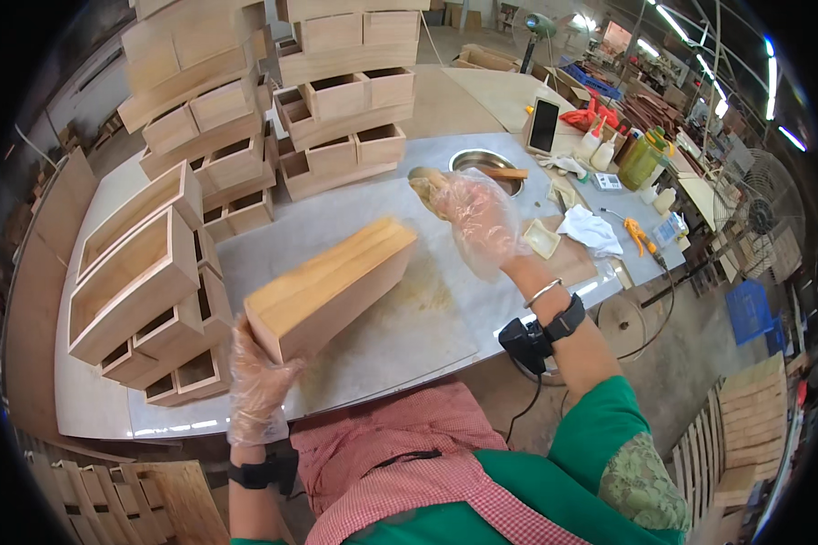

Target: Applying a wood finish or wax to small wooden boxes using a sponge or cloth.

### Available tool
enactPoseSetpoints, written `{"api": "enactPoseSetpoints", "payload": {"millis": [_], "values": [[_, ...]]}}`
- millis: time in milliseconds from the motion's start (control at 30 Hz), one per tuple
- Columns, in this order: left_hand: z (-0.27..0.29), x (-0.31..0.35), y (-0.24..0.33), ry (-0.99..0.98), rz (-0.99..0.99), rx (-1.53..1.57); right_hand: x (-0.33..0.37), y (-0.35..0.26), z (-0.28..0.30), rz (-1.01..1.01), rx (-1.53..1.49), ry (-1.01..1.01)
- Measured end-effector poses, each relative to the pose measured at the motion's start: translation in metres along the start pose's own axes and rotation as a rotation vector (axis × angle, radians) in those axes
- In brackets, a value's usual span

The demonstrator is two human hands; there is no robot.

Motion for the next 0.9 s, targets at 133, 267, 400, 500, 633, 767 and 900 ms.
{"api": "enactPoseSetpoints", "payload": {"millis": [133, 267, 400, 500, 633, 767, 900], "values": [[0.005, -0.026, 0.102, -0.010, -0.154, -0.063, -0.028, -0.054, -0.029, -0.141, 0.848, -0.203], [-0.024, -0.050, 0.161, -0.128, -0.165, -0.374, -0.031, -0.112, -0.097, 0.270, 0.957, -0.319], [-0.048, -0.059, 0.148, -0.168, -0.114, -0.082, -0.027, -0.131, -0.127, 0.425, 0.979, -0.491], [-0.044, -0.066, 0.123, -0.063, -0.160, -0.124, -0.029, -0.122, -0.141, 0.327, 0.920, -0.733], [-0.053, -0.069, 0.063, -0.086, -0.111, -0.055, -0.029, -0.097, -0.153, 0.084, 0.869, -0.762], [-0.056, -0.075, 0.066, -0.147, -0.132, -0.128, 0.001, -0.076, -0.164, 0.379, 0.755, -0.673], [-0.043, -0.074, 0.077, -0.058, 0.048, -0.269, -0.036, -0.065, -0.143, 0.506, 0.499, -0.568]]}}
Point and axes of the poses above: each hand's wrist, its own x-axis away from the middle knuckle, its own z-axis out of the back of the hand, y = z × x, the point moved 9 cm from there along -x, towards the middle knuckle, and after that the axes turned 1 degree about x, right-handed, at the moved point
